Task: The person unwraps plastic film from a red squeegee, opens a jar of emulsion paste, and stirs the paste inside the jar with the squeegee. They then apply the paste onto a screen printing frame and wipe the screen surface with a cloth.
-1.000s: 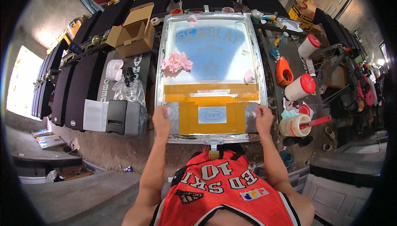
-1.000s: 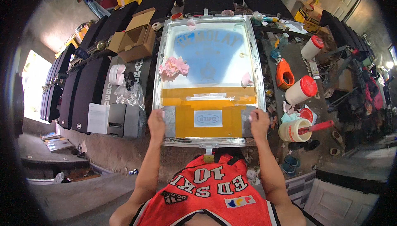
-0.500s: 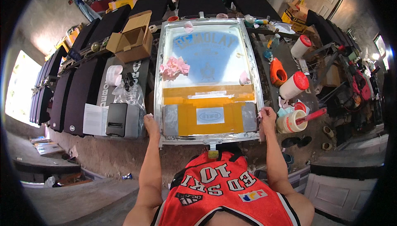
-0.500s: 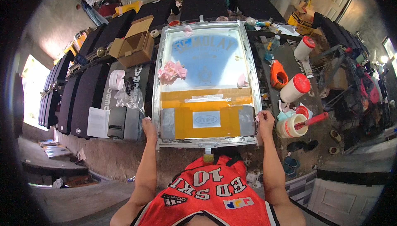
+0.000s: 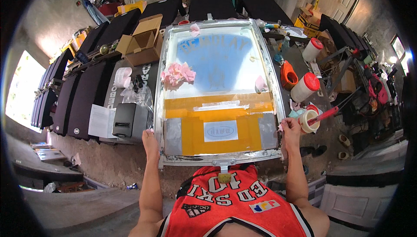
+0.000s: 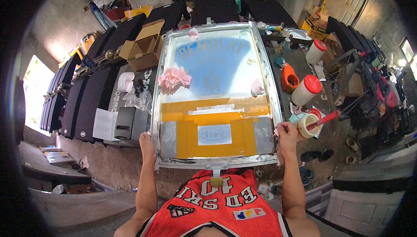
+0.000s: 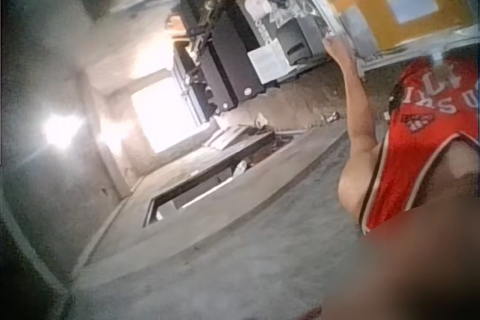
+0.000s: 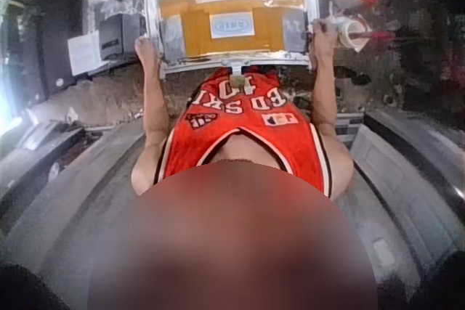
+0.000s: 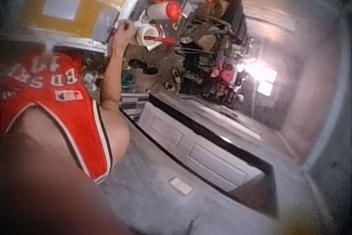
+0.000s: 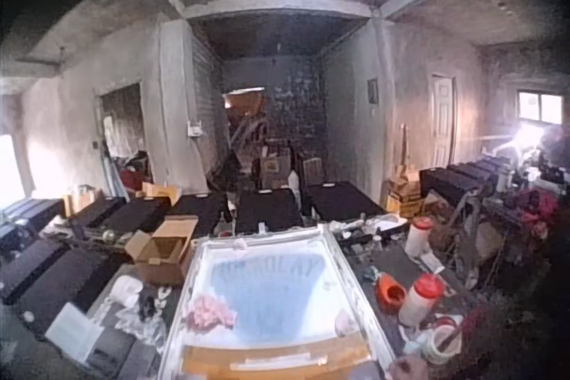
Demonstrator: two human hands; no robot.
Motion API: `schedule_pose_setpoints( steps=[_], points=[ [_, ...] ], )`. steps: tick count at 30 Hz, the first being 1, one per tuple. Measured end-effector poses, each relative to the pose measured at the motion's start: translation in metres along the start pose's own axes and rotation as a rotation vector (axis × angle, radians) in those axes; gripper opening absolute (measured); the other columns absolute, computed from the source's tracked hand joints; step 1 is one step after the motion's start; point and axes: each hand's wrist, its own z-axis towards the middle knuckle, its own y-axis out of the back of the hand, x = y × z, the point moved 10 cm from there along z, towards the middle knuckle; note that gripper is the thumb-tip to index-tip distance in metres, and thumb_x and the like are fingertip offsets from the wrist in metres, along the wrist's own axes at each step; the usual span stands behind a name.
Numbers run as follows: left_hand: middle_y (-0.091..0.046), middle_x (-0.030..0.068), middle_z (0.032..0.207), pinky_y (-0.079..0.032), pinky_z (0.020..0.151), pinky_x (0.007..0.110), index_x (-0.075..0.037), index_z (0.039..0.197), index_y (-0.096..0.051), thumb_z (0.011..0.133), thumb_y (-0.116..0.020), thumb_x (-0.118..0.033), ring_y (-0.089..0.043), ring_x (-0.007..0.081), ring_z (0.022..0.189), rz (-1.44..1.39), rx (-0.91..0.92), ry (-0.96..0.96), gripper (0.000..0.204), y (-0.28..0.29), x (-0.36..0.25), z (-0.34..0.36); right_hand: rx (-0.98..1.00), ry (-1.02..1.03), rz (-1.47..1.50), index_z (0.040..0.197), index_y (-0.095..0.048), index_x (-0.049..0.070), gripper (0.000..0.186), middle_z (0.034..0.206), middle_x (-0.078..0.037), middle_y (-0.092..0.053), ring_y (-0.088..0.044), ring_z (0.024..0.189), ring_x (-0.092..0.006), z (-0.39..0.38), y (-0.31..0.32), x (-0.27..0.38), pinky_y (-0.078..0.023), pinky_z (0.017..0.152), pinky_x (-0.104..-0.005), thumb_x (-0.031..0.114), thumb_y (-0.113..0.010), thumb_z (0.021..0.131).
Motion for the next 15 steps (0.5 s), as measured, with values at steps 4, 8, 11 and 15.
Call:
schedule_pose_setpoints(
  steps=[4,8,11,15],
  points=[
    [-0.047,0.0027,0.084,-0.039,0.075,0.03,-0.002,0.086,-0.047,0.109,-0.038,-0.021,-0.041,0.0124,0.08,-0.041,0.017,0.038,0.032,0.008,0.02,-0.016,-0.002,-0.055,0.041,0.092,-0.065,0.0,0.001,0.081,0.001,-0.06,-0.054,0.073,-0.0081,-0.02,0.004,-0.019,-0.044,0.066,-0.0244,0.001,-0.064,0.092],
    [-0.048,0.0031,0.084,-0.04,0.076,0.03,-0.001,0.086,-0.048,0.109,-0.039,-0.023,-0.042,0.0127,0.08,-0.044,0.031,0.055,0.033,0.015,0.04,-0.023,0.019,-0.081,0.098,0.092,-0.066,0.001,0.002,0.08,0.001,-0.06,-0.054,0.072,-0.0072,-0.031,0.004,-0.03,-0.043,0.065,-0.0236,0.002,-0.065,0.092],
    [-0.05,0.0037,0.085,-0.041,0.077,0.031,0.0,0.087,-0.049,0.109,-0.039,-0.023,-0.044,0.013,0.082,-0.041,0.037,0.073,0.033,0.015,0.052,-0.022,0.031,-0.099,0.1,0.092,-0.065,0.001,0.001,0.08,0.001,-0.06,-0.054,0.071,-0.0068,-0.034,0.004,-0.036,-0.043,0.063,-0.0232,0.002,-0.065,0.092],
    [-0.052,0.0044,0.087,-0.042,0.078,0.031,0.001,0.089,-0.051,0.108,-0.04,-0.022,-0.047,0.0136,0.083,-0.062,0.043,0.055,0.032,0.015,0.056,-0.018,0.018,-0.16,0.12,0.092,-0.065,0.002,0.002,0.079,0.002,-0.06,-0.053,0.07,-0.0067,-0.033,0.006,-0.047,-0.042,0.061,-0.0236,0.004,-0.065,0.093]
  ],
)
